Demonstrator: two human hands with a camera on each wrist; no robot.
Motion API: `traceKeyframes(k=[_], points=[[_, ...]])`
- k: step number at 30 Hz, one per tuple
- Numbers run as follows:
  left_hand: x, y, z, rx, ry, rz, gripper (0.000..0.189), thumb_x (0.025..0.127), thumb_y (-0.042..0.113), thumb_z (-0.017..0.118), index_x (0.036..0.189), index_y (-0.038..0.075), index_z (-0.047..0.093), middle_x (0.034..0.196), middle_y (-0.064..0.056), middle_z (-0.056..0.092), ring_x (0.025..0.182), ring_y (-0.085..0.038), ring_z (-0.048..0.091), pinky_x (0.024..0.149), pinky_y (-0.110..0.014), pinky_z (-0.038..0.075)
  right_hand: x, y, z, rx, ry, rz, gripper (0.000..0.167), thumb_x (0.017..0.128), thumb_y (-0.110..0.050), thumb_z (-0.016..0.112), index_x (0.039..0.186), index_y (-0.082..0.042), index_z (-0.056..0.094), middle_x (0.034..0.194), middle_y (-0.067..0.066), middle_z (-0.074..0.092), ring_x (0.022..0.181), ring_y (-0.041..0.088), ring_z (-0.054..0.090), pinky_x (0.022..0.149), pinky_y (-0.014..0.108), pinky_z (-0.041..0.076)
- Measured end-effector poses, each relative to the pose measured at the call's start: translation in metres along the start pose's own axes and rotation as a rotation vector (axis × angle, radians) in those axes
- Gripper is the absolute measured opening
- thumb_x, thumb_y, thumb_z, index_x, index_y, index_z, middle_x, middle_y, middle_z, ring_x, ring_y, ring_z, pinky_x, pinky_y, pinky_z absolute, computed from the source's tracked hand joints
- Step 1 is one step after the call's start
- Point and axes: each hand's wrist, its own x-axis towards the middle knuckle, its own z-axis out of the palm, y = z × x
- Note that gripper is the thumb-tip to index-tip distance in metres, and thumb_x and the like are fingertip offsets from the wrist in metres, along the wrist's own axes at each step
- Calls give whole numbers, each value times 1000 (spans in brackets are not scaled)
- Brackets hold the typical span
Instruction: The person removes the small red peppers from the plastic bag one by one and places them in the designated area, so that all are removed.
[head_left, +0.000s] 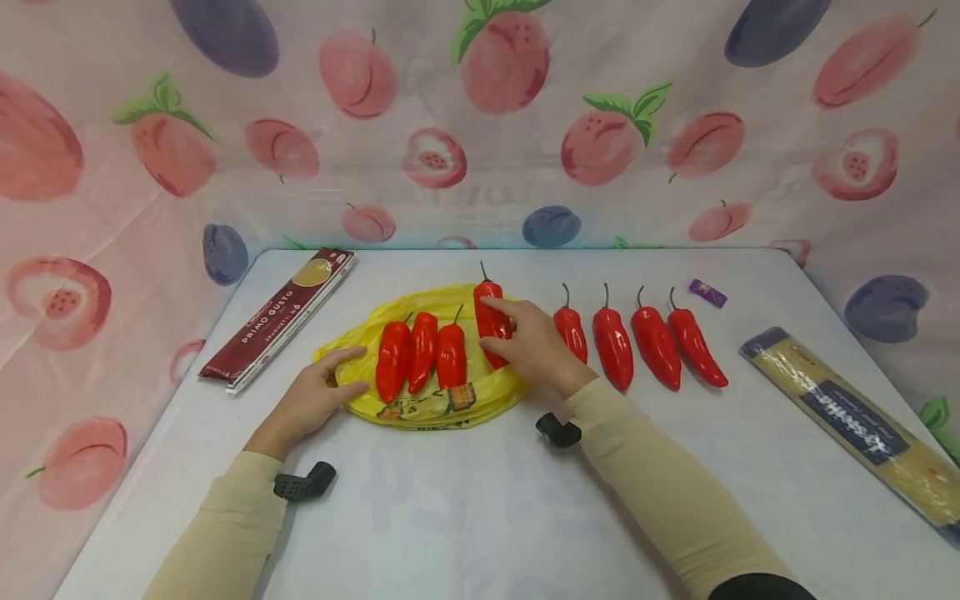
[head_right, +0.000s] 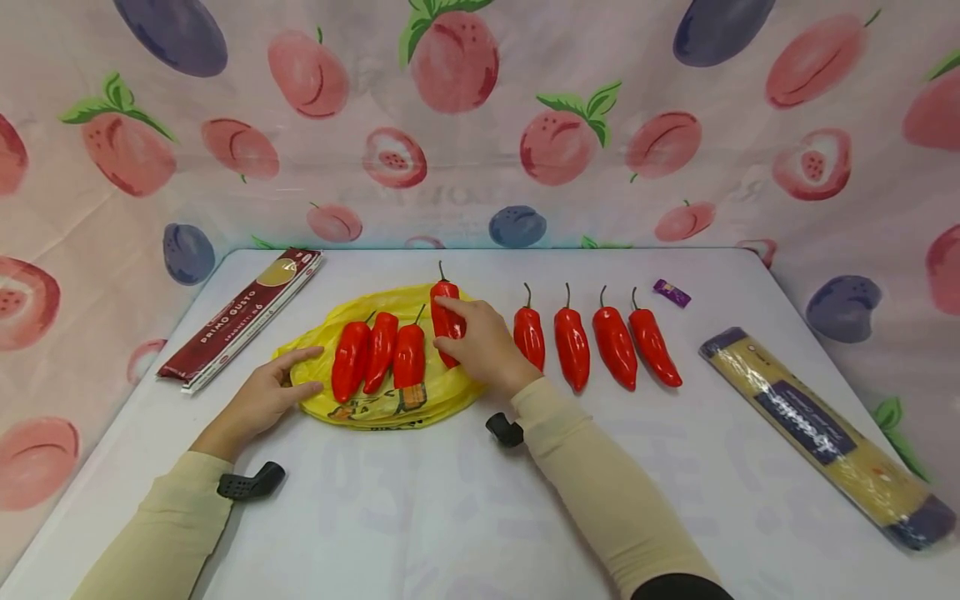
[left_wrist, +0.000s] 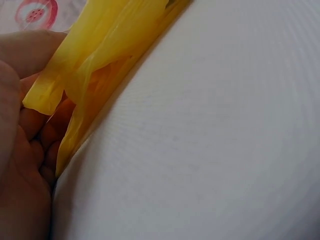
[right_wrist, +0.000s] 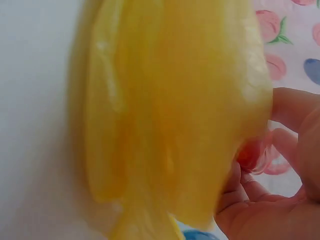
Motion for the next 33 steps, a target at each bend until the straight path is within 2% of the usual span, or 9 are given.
traceKeyframes(k=[6, 10, 20, 26, 33], points=[[1, -1, 1, -4, 4, 11, 65, 93, 36, 69, 151, 15, 45, 157, -19, 34, 144, -42, 25, 112, -67, 22, -7, -2, -20, 36, 56, -37, 65, 93, -23, 73, 152, -28, 45, 140, 9, 48, 122, 28, 50, 83, 41, 59], [1, -1, 1, 0, 4, 14, 65, 93, 36, 69, 151, 15, 46, 157, -18, 34, 144, -42, 25, 112, -67, 22, -16, 4, -38, 4, 83, -63, 65, 93, -22, 73, 152, -25, 45, 141, 11, 49, 122, 32, 51, 82, 45, 59], [1, 2, 0, 11, -10, -1, 68, 93, 37, 69, 152, 15, 44, 158, -19, 32, 144, -43, 25, 111, -68, 24, -51, 36, -83, -95, 120, 59, 71, 93, -28, 72, 156, -23, 39, 149, 17, 42, 129, 41, 45, 84, 54, 56], [1, 1, -1, 13, -9, -4, 68, 93, 38, 69, 152, 16, 44, 158, -19, 32, 144, -44, 25, 111, -68, 23, -71, 56, -95, -124, 121, 98, 73, 92, -27, 73, 156, -20, 38, 149, 21, 41, 129, 46, 43, 83, 55, 56], [0, 1, -1, 9, -6, -3, 67, 93, 37, 69, 151, 16, 45, 158, -19, 32, 145, -44, 22, 111, -69, 19, -92, 76, -106, -165, 146, 100, 74, 91, -24, 75, 155, -15, 39, 143, 25, 43, 125, 49, 45, 82, 57, 56]])
